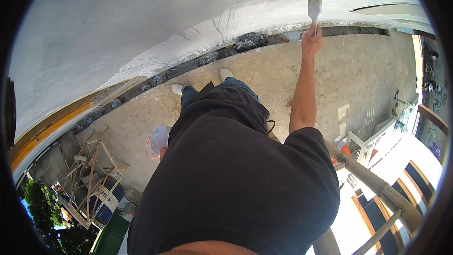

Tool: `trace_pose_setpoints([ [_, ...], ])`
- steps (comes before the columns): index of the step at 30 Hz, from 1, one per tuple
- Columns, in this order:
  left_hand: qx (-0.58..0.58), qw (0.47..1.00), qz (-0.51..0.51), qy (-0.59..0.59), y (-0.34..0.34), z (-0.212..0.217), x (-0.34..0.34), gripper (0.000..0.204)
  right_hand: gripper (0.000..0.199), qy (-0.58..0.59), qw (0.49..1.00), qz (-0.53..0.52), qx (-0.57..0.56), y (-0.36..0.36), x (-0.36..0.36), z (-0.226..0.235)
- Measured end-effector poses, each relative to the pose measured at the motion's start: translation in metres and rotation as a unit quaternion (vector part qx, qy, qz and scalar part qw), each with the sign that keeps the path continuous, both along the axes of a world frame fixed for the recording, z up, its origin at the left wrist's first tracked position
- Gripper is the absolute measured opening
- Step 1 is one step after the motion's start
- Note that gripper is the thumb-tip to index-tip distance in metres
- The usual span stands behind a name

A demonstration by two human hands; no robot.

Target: Painting a wall with white paint using a brush and a handheld bucket.

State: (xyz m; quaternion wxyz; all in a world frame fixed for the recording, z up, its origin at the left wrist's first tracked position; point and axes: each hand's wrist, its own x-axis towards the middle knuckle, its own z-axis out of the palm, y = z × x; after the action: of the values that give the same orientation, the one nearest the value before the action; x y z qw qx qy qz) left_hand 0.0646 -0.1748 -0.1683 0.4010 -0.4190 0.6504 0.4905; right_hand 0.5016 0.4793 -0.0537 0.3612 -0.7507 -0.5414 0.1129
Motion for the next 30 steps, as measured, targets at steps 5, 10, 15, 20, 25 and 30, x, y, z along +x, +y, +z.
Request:
trace_pose_setpoints([
  [5,0.052,0.985,-0.137,0.093,-0.038,-0.014,0.046,0.023,0.045,0.042,0.996,0.071,0.038,-0.05,-0.082,-0.017],
  [10,0.093,0.942,-0.261,0.191,-0.049,-0.043,0.066,0.022,0.031,0.082,0.942,0.312,-0.09,-0.135,-0.167,-0.008],
  [15,0.08,0.961,-0.199,0.173,-0.016,-0.008,0.033,0.019,0.025,0.063,0.9,0.43,-0.034,-0.126,-0.18,-0.033],
  [20,0.05,0.99,0.125,0.032,0.057,0.054,-0.005,0.018,0.027,-0.051,0.958,0.278,-0.039,-0.067,-0.093,-0.029],
  [25,0.05,0.993,0.079,0.069,0.064,0.061,-0.029,0.017,0.033,-0.026,0.991,0.123,-0.045,-0.036,-0.024,-0.03],
  [30,0.04,0.996,-0.012,0.075,0.087,0.049,-0.064,0.021,0.046,0.071,0.991,0.096,-0.062,-0.06,-0.081,-0.047],
])
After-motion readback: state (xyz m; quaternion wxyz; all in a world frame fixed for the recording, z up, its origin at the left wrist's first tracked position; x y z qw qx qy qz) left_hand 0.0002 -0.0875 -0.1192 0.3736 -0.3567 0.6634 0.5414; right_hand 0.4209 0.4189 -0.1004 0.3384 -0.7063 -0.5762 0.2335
